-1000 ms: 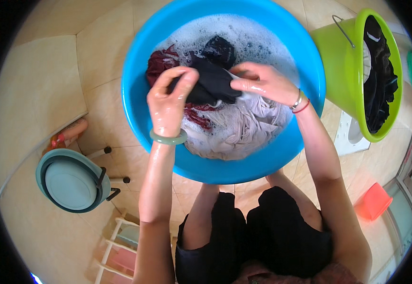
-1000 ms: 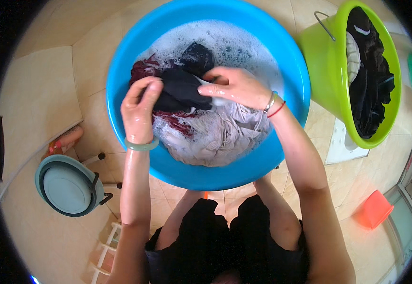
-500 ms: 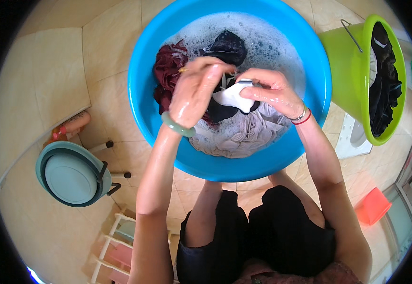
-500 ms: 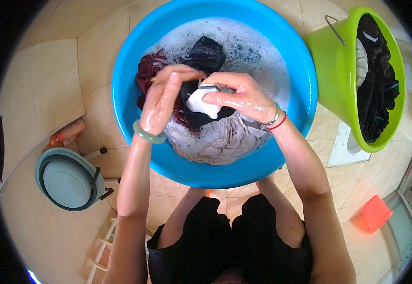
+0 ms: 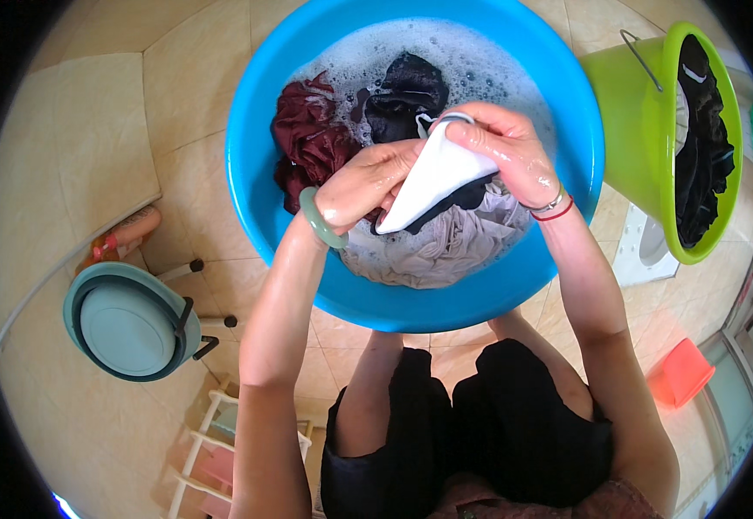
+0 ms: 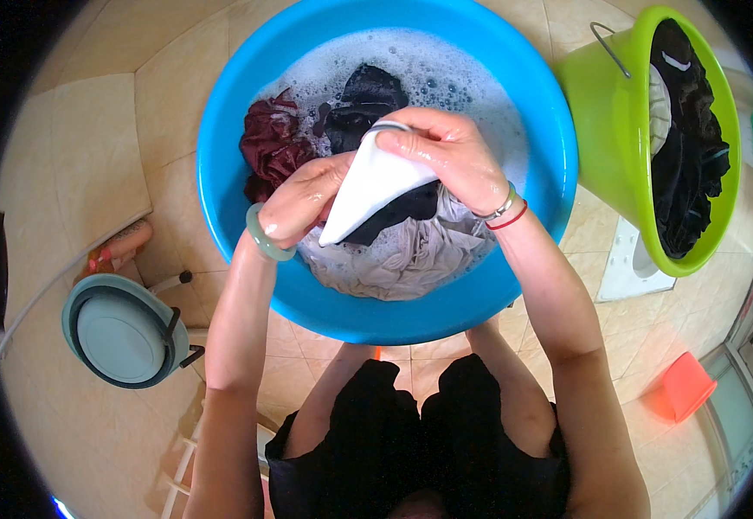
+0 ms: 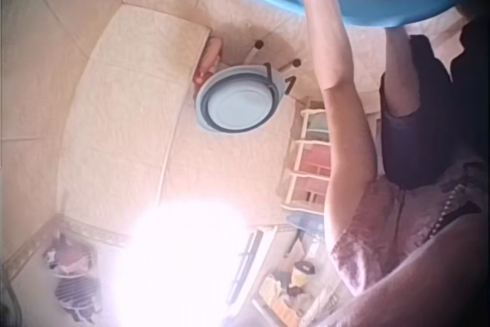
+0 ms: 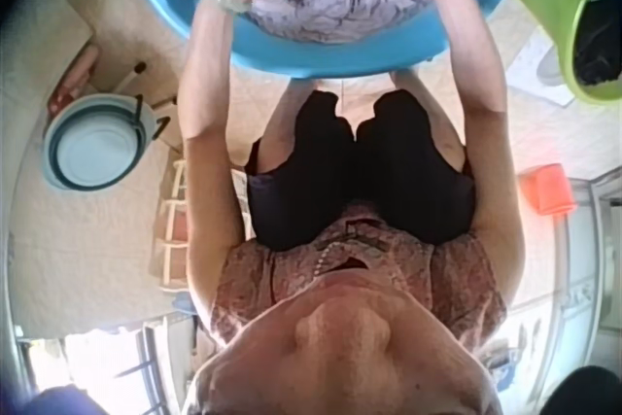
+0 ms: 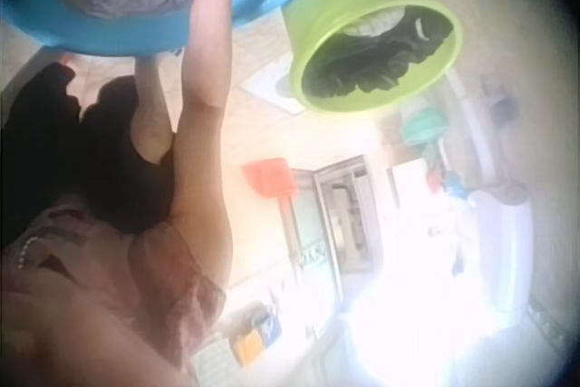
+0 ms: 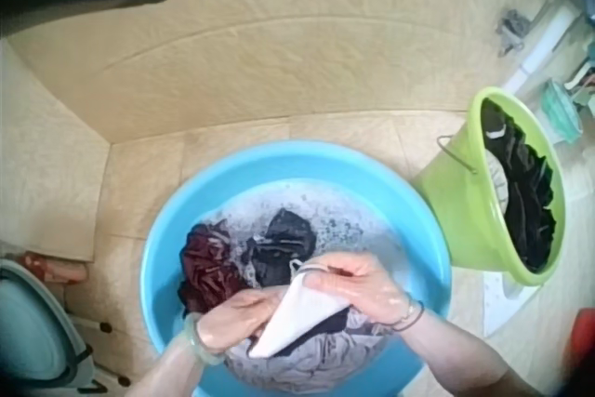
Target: The person hand-washes various garments in a blue basin filled with soapy water. They scrub and rinse items one by one, including a white cloth, a dark garment, and a maroon piece, then transfer the cleaned items into a green bucket.
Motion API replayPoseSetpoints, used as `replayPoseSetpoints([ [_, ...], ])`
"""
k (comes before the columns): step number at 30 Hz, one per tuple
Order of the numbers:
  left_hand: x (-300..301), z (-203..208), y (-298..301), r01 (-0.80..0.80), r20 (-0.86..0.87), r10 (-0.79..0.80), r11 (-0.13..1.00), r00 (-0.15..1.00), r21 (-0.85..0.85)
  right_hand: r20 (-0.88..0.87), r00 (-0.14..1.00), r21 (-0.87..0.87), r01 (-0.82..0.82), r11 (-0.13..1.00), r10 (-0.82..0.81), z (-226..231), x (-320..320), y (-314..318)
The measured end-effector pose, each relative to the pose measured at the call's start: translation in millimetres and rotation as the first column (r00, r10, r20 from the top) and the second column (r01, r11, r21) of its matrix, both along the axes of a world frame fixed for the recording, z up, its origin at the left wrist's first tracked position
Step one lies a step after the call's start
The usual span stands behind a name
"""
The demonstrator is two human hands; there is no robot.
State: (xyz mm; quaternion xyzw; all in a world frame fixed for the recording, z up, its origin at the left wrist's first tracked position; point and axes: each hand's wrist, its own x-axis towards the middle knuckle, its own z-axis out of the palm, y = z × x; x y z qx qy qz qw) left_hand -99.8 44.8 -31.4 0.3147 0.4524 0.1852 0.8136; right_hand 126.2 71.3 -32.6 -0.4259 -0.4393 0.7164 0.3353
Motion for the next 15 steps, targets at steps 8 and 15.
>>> replayPoseSetpoints([
  [8,-7,-12,35,0.403,-0.256,-0.382,0.915,0.888,0.032,0.040,0.986,-0.096,0.163,0.982,-0.160,-38,18,7],
  [15,32,-30,22,0.120,-0.057,-0.112,0.716,0.992,0.688,0.110,0.978,0.215,0.152,0.965,-0.178,-16,20,9],
])
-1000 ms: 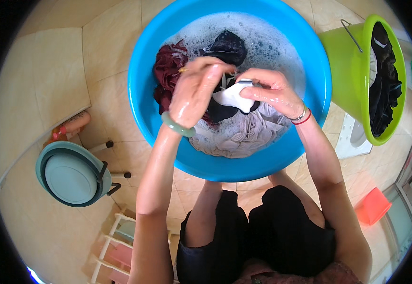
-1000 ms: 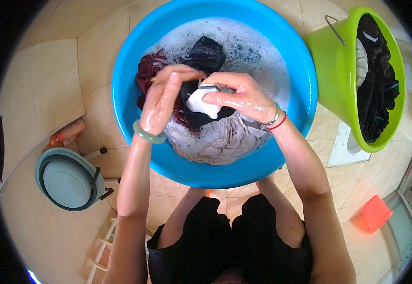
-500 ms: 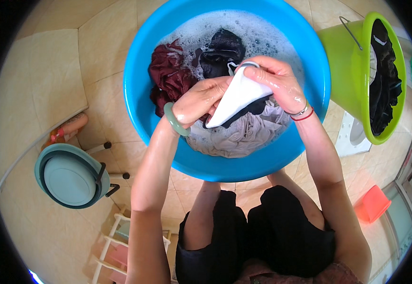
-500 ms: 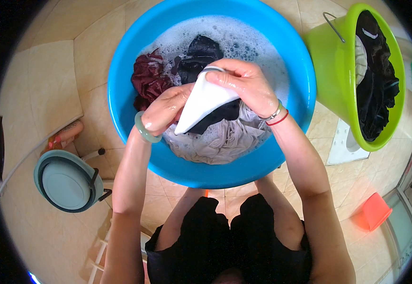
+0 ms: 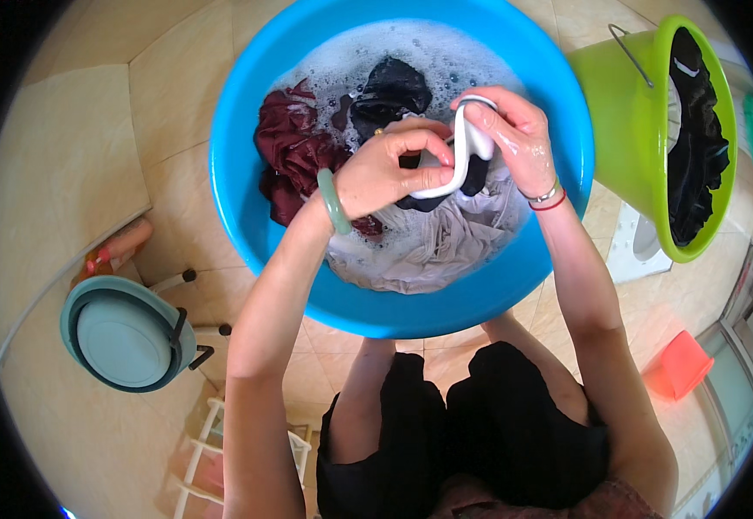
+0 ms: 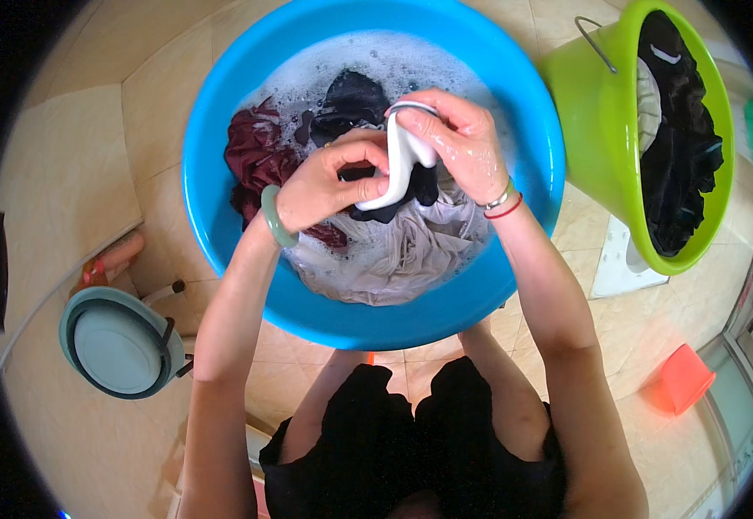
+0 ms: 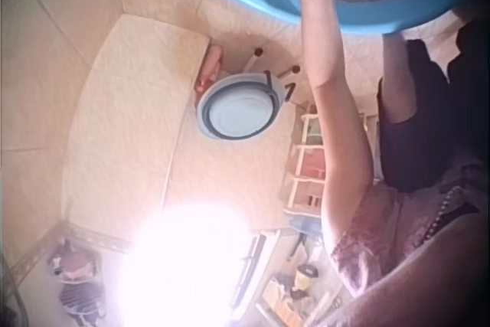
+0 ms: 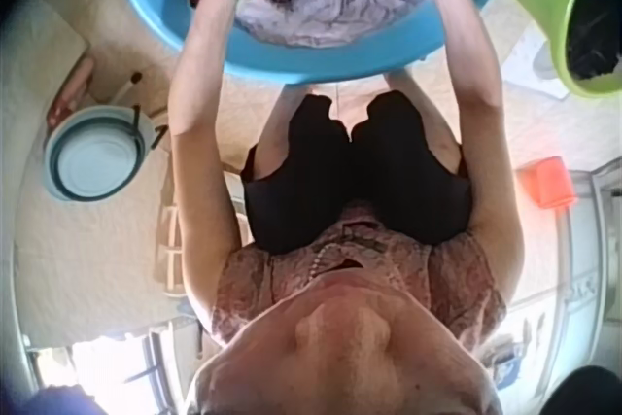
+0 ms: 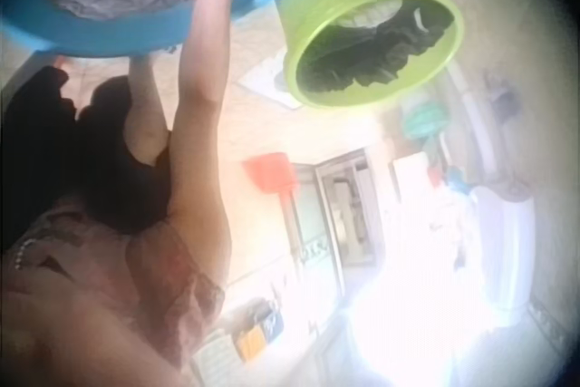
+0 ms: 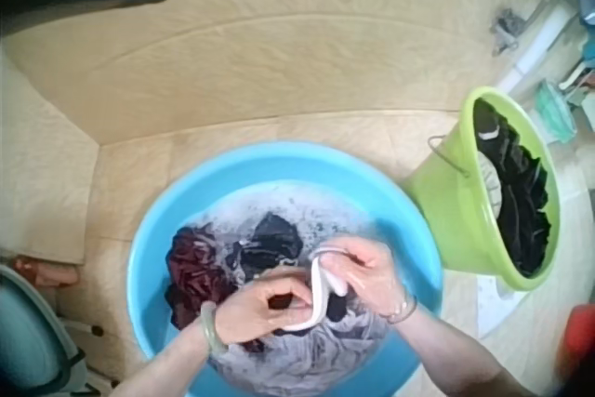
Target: The person hand-washes various garments in a blue basin filled with soapy water. They scrub and rinse items one by one, including a white cloth, a dark garment, and a maroon piece, then transfer the cleaned items into a green bucket.
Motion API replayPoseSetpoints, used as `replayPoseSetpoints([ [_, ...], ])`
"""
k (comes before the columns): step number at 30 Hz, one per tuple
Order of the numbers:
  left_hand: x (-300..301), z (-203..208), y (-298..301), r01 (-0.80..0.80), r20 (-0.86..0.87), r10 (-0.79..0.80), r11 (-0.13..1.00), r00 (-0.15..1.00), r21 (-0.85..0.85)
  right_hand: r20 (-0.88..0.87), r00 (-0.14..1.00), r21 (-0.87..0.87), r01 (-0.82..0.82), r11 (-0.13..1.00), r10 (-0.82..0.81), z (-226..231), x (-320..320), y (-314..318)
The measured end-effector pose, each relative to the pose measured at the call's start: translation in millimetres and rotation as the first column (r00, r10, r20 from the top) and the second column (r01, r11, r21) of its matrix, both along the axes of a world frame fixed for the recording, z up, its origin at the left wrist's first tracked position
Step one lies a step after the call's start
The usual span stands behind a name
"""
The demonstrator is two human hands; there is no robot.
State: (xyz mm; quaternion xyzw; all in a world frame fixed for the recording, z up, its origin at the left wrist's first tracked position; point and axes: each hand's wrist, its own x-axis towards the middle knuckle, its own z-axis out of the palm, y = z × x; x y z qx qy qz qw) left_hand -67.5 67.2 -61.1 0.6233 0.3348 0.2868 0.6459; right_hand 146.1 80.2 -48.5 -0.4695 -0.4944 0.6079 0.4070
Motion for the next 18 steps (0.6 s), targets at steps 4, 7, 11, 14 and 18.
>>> replayPoseSetpoints([
  [4,5,13,-13,-0.119,0.033,0.142,0.916,0.989,-0.383,0.005,0.989,-0.062,0.150,0.987,-0.150,-11,18,-8],
  [7,-9,-6,8,-0.371,-0.161,0.342,0.903,0.926,-0.215,0.025,0.971,-0.183,0.239,0.953,-0.239,-38,27,-3],
  [11,-7,-23,44,-0.179,-0.660,0.076,0.980,0.747,-0.091,0.120,0.908,-0.173,0.416,0.893,-0.400,-67,19,10],
  [14,-9,-23,56,-0.067,-0.678,-0.008,0.994,0.735,-0.084,0.268,0.871,-0.071,0.444,0.893,-0.412,-101,29,25],
  [18,19,-44,46,-0.499,-0.031,0.564,0.701,0.825,-0.510,0.752,0.652,0.043,0.098,0.994,-0.097,-86,-8,25],
])
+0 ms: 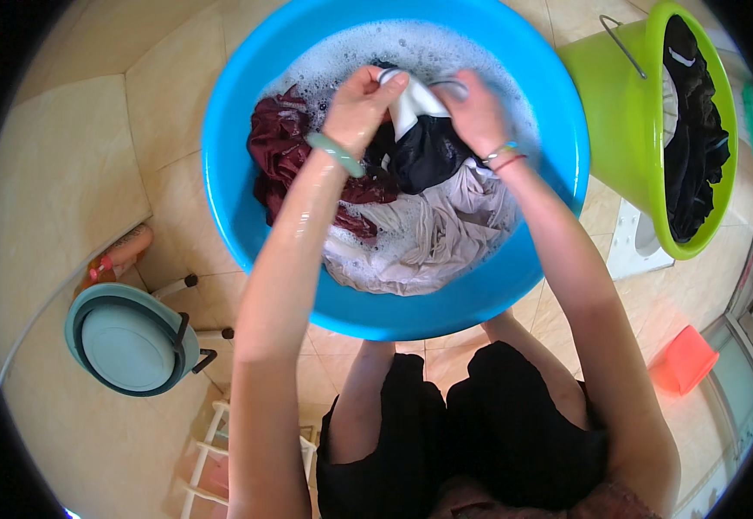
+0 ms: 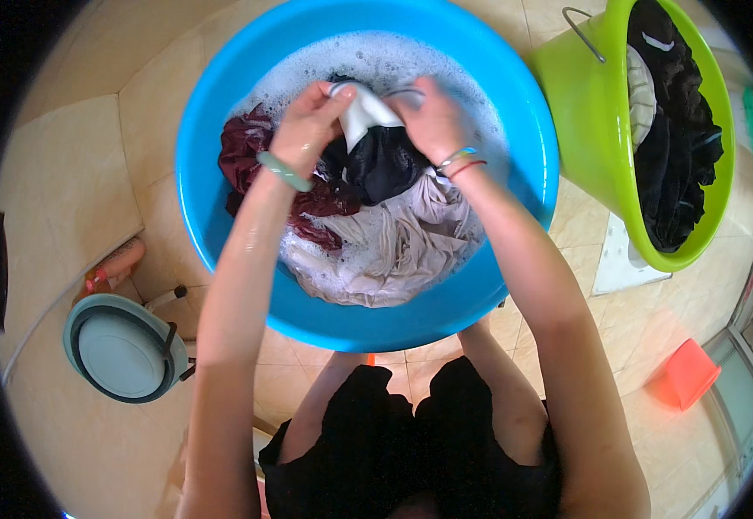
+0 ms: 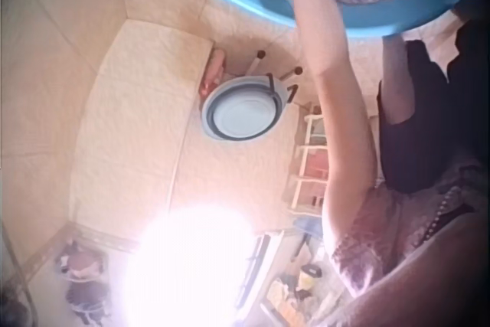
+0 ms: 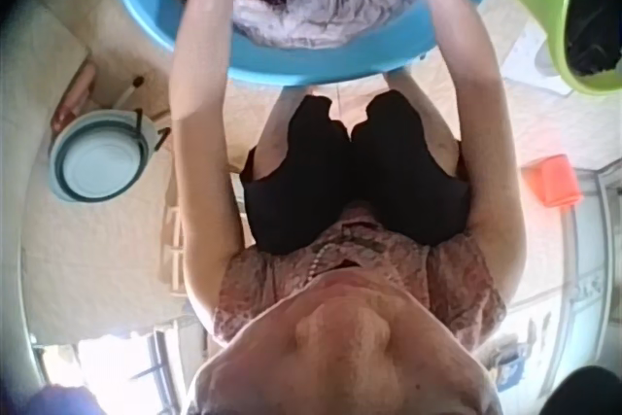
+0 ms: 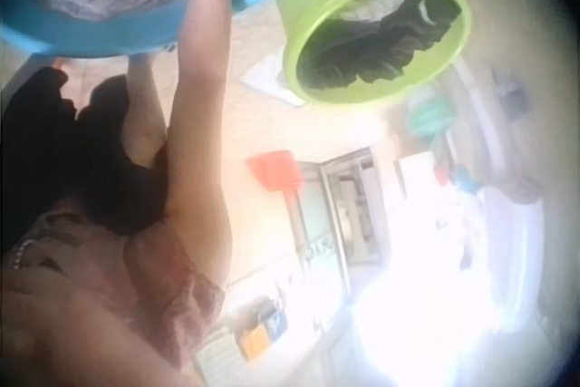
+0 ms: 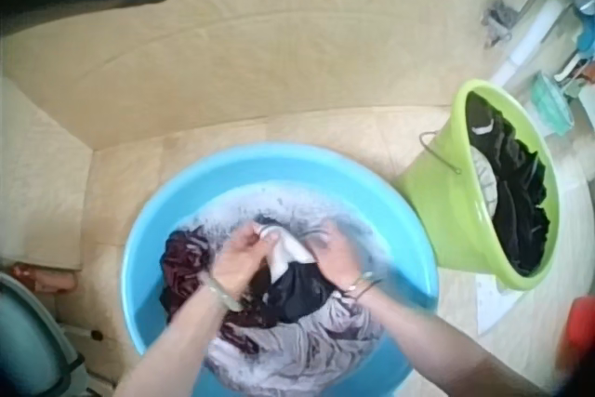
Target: The person hand-washes various garments in a blue basin filled with soapy water. They scrub and rinse items one by one, including a white cloth, a dark garment, and a maroon piece, then transfer the cleaned items into a green bucket.
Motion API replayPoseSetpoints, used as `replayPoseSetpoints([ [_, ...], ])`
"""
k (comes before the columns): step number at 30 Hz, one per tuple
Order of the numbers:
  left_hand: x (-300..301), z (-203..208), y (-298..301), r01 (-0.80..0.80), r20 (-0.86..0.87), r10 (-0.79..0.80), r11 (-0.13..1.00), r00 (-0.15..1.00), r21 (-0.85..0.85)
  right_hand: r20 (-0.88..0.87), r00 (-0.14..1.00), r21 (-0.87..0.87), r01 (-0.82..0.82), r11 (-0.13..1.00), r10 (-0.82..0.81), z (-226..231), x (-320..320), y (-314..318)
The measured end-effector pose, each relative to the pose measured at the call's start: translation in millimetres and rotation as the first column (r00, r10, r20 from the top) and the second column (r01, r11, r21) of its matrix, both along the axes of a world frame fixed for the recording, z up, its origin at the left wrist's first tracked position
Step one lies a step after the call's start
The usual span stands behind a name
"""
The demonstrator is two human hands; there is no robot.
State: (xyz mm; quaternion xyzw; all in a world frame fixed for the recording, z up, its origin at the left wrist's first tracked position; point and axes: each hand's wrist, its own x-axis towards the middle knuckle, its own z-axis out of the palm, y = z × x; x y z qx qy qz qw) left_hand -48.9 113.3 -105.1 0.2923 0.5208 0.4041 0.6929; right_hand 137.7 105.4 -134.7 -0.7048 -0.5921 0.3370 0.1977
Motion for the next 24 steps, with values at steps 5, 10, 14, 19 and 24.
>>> replayPoseSetpoints([
  [5,38,-67,-23,0.045,-0.782,0.044,0.995,0.621,0.091,0.256,0.940,-0.193,-0.179,0.965,0.226,-25,-2,14],
  [10,24,-61,-33,-0.322,-0.120,0.303,0.925,0.945,-0.201,-0.489,0.841,0.238,-0.128,0.963,0.233,42,-36,-33],
  [14,0,-55,-61,-0.020,0.806,0.131,0.989,0.577,-0.146,-0.135,0.845,0.392,-0.433,0.812,0.517,82,-72,-63],
  [19,54,25,-62,-0.410,-0.022,0.446,0.802,0.895,-0.435,-0.042,0.973,0.307,-0.203,0.930,0.227,22,-47,-10],
  [24,20,-7,-77,-0.308,0.295,0.405,0.894,0.865,-0.325,-0.093,0.919,0.387,-0.321,0.864,0.383,66,-70,-50],
])
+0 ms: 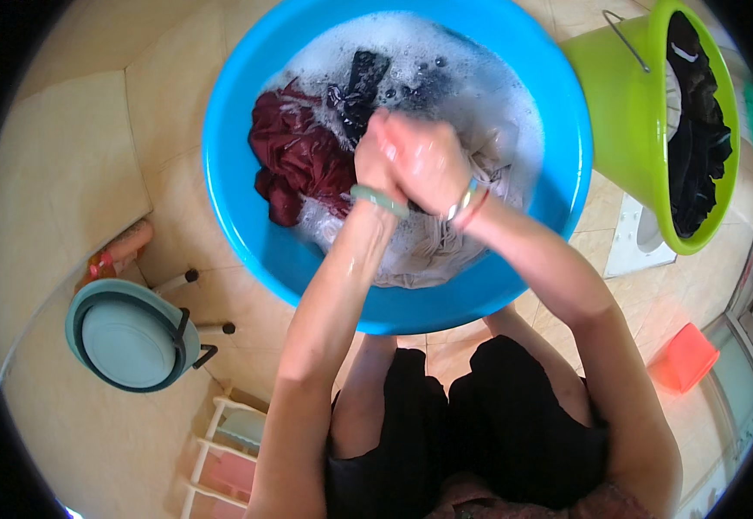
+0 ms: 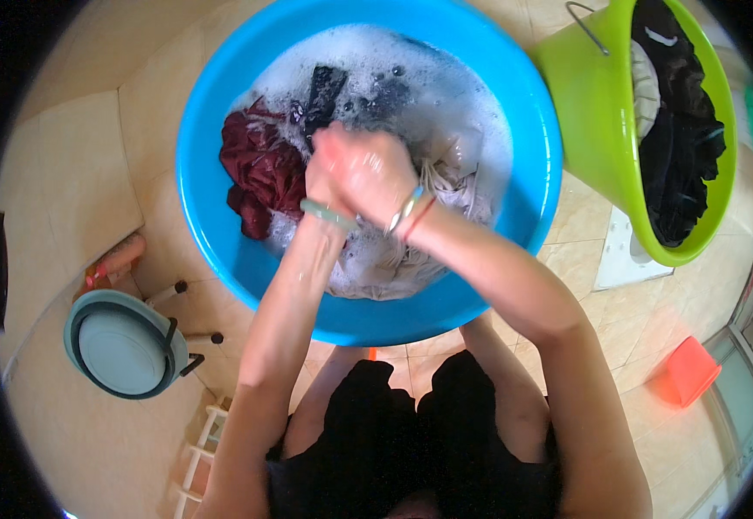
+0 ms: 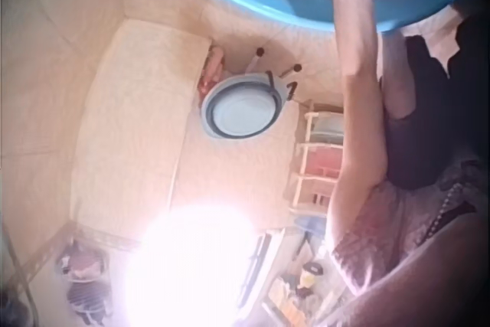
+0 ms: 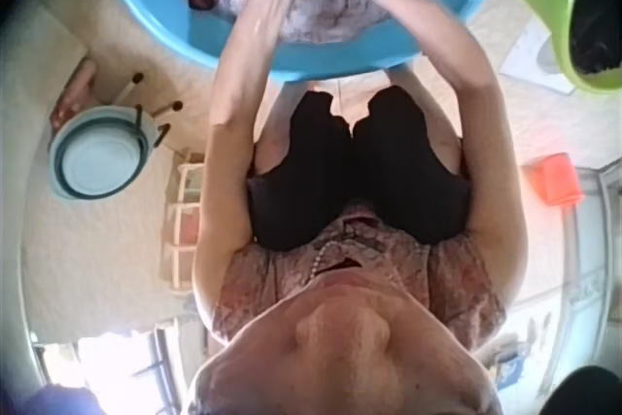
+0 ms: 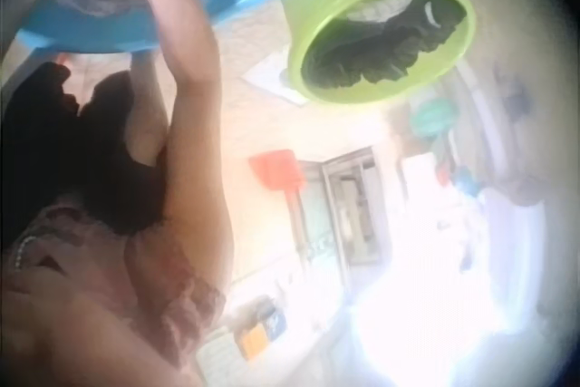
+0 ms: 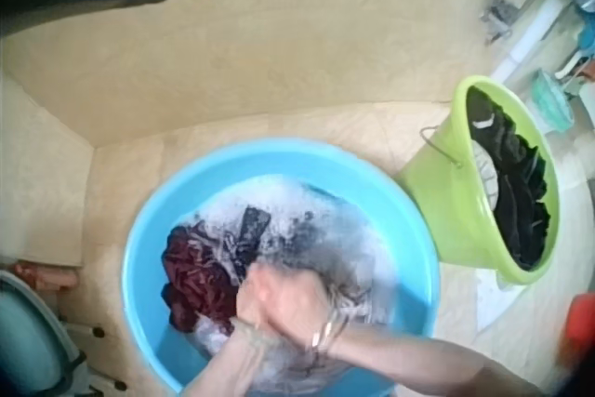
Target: The person hand-washes various garments in a blue basin filled with soapy water. They scrub and rinse items one by one, including a white cloth, a dark garment, and a maroon piece, then transfer the cleaned items into a green bucket.
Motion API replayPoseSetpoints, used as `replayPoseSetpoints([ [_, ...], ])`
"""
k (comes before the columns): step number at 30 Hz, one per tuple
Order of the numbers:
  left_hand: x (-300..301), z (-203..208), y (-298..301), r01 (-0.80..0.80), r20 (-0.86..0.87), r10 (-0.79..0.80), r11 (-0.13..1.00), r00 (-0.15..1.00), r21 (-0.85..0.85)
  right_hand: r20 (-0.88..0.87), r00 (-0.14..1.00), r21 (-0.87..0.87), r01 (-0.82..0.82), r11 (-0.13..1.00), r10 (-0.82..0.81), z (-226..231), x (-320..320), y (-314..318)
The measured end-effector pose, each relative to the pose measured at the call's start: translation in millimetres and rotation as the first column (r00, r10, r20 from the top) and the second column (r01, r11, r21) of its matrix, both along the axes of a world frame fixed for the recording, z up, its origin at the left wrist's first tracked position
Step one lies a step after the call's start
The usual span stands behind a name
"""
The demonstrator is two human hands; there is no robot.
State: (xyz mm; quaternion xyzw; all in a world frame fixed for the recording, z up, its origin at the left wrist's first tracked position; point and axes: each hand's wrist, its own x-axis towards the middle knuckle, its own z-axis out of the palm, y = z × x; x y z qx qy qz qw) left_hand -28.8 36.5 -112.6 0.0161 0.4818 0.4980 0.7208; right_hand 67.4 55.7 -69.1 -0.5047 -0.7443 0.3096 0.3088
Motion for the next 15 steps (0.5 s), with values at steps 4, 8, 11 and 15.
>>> replayPoseSetpoints([
  [4,2,10,-4,-0.156,0.206,0.191,0.972,0.960,-0.173,0.006,0.999,0.017,0.047,0.999,-0.047,-9,-12,-10],
  [8,24,24,9,-0.051,-0.116,0.020,0.962,0.993,-0.270,0.178,0.970,-0.008,0.171,0.985,-0.167,-44,12,38],
  [11,17,25,9,-0.100,-0.167,0.065,0.971,0.984,-0.215,0.077,0.991,0.043,0.107,0.993,-0.110,-21,4,24],
  [15,-3,16,9,-0.163,0.194,0.180,0.981,0.964,-0.100,0.003,1.000,0.062,-0.015,0.998,0.015,20,-16,-24],
])
